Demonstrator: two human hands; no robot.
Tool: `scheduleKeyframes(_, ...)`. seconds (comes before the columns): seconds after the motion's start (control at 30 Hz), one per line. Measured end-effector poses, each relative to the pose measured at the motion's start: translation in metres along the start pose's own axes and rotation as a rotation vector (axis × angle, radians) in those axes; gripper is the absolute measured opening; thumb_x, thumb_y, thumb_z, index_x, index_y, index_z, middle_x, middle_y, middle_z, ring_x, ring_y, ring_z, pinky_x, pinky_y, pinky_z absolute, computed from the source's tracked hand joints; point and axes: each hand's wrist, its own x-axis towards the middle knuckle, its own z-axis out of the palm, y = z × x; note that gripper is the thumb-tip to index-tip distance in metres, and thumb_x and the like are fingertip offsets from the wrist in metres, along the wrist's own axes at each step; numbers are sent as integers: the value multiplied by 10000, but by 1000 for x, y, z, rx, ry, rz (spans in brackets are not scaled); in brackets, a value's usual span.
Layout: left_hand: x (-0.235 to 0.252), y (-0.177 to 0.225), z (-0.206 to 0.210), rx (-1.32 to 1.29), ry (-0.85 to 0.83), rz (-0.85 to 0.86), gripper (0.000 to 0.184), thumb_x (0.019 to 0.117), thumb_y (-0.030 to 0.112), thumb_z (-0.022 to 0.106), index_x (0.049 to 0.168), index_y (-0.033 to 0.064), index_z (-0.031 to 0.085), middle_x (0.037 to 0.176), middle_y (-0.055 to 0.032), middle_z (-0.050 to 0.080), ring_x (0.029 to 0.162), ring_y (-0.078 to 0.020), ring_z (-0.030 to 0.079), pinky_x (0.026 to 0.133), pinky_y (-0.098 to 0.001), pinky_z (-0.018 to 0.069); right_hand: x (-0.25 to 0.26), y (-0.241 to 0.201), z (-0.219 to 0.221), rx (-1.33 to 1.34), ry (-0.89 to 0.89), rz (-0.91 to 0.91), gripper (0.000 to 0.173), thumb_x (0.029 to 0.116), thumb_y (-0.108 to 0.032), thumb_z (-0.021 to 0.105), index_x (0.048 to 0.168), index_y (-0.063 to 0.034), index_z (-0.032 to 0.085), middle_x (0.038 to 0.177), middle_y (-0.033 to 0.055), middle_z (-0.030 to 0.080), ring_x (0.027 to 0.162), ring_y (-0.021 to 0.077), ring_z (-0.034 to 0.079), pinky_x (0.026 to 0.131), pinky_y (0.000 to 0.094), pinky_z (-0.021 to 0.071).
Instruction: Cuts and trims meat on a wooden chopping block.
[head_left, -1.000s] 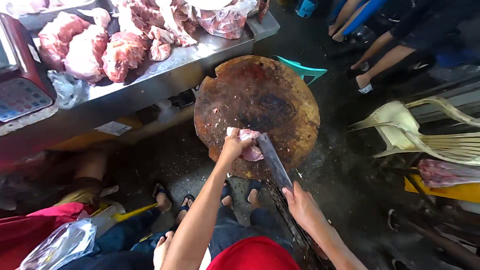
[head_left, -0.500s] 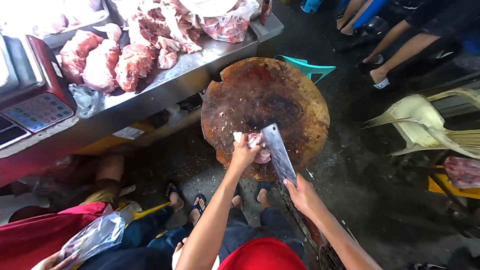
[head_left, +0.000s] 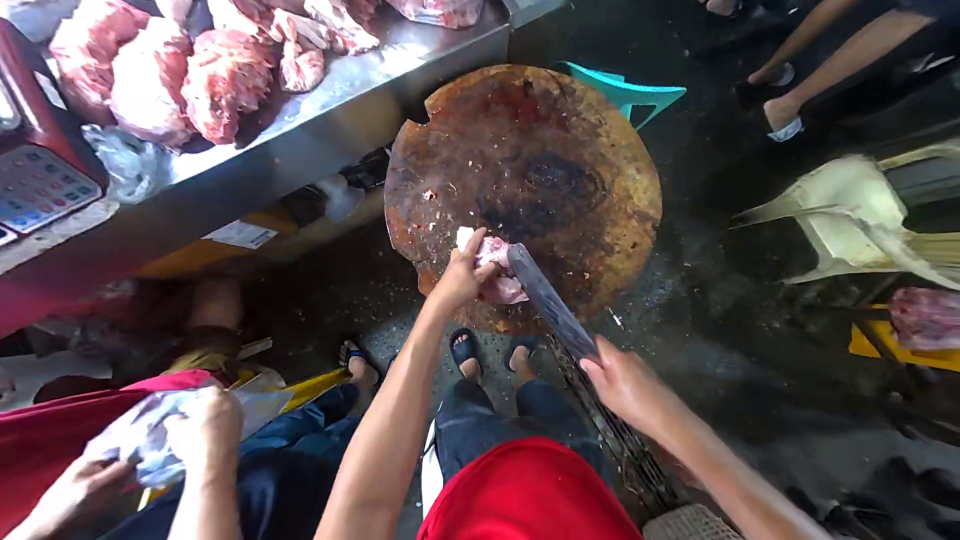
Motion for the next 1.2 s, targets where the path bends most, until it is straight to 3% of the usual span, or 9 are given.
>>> scheduleKeyframes(0.1, -7, 13, -8, 27, 11, -112, 715, 957, 281, 628, 1605, 359, 337, 1500, -304, 404, 1173, -440, 588, 880, -626, 535, -23, 47, -13, 135, -66, 1, 342, 1050, -315, 573, 1290, -72, 594, 907, 157, 672, 739, 291, 675, 711, 525, 569)
scheduleKeyframes(0.27, -7, 43, 19, 174, 220, -301, 816, 843, 752, 644, 1465, 241, 505, 1494, -323, 429, 1134, -524, 609, 848, -710, 528, 3, 103, 35, 21, 271, 72, 394, 1070, -324, 542, 1325, -30, 600, 891, 241, 716, 868, 446, 717, 783, 639, 553)
scheduleKeyframes(0.33, 0, 53, 30, 285, 278, -328, 854, 851, 632, 718, 1517, 171, 447, 1485, -346, 412, 1140, -528, 602, 873, -684, 538, 19, 115, 49, 53, 288, 55, 407, 1072, -317, 543, 1329, -4, 593, 912, 278, 713, 884, 487, 714, 786, 667, 548)
scheduleKeyframes(0.4, 2, 57, 35, 325, 279, -285, 780, 947, 492, 624, 1598, 179, 331, 1492, -341, 407, 1166, -491, 607, 911, -636, 546, 25, 122, 49, 147, 300, 18, 409, 1068, -335, 547, 1277, 10, 619, 873, 276, 703, 829, 476, 709, 757, 671, 544)
scheduleKeyframes(0.53, -1, 54, 45, 379, 313, -240, 708, 1012, 374, 509, 1638, 168, 253, 1465, -298, 460, 1180, -433, 622, 952, -588, 546, 43, 108, 36, 289, 327, -187, 473, 1062, -434, 485, 1177, 0, 634, 714, 153, 660, 624, 321, 683, 618, 562, 576)
scheduleKeyframes(0.67, -3, 51, 54, 389, 420, -204, 672, 1043, 341, 473, 1622, 80, 257, 1463, -264, 491, 1257, -395, 594, 1031, -535, 519, 74, 36, -21, 236, 235, -347, 448, 1080, -402, 485, 1292, -25, 601, 843, 187, 689, 773, 363, 702, 742, 581, 566)
scheduleKeyframes(0.87, -7, 39, 63, 327, 531, -137, 780, 1031, 307, 504, 1623, -31, 125, 1438, -298, 500, 1291, -397, 570, 1096, -493, 475, 120, -21, -77, 150, 15, -449, 418, 1094, -370, 466, 1366, -57, 526, 865, 151, 653, 705, 270, 676, 712, 480, 585)
scheduleKeyframes(1.1, -7, 27, 73, 193, 617, -127, 819, 1020, 331, 503, 1637, 1, 76, 1402, -302, 500, 1232, -412, 588, 1024, -529, 514, 114, -23, -96, -44, -117, -353, 411, 1094, -359, 486, 1388, -71, 488, 843, 120, 616, 610, 209, 630, 621, 405, 576)
scheduleKeyframes(1.2, -8, 21, 75, 89, 655, -117, 832, 1012, 298, 503, 1641, 18, 36, 1413, -308, 483, 1215, -415, 598, 997, -542, 529, 88, -1, -99, -152, -129, -279, 393, 1092, -350, 490, 1372, -75, 504, 895, 152, 639, 656, 256, 655, 653, 461, 581)
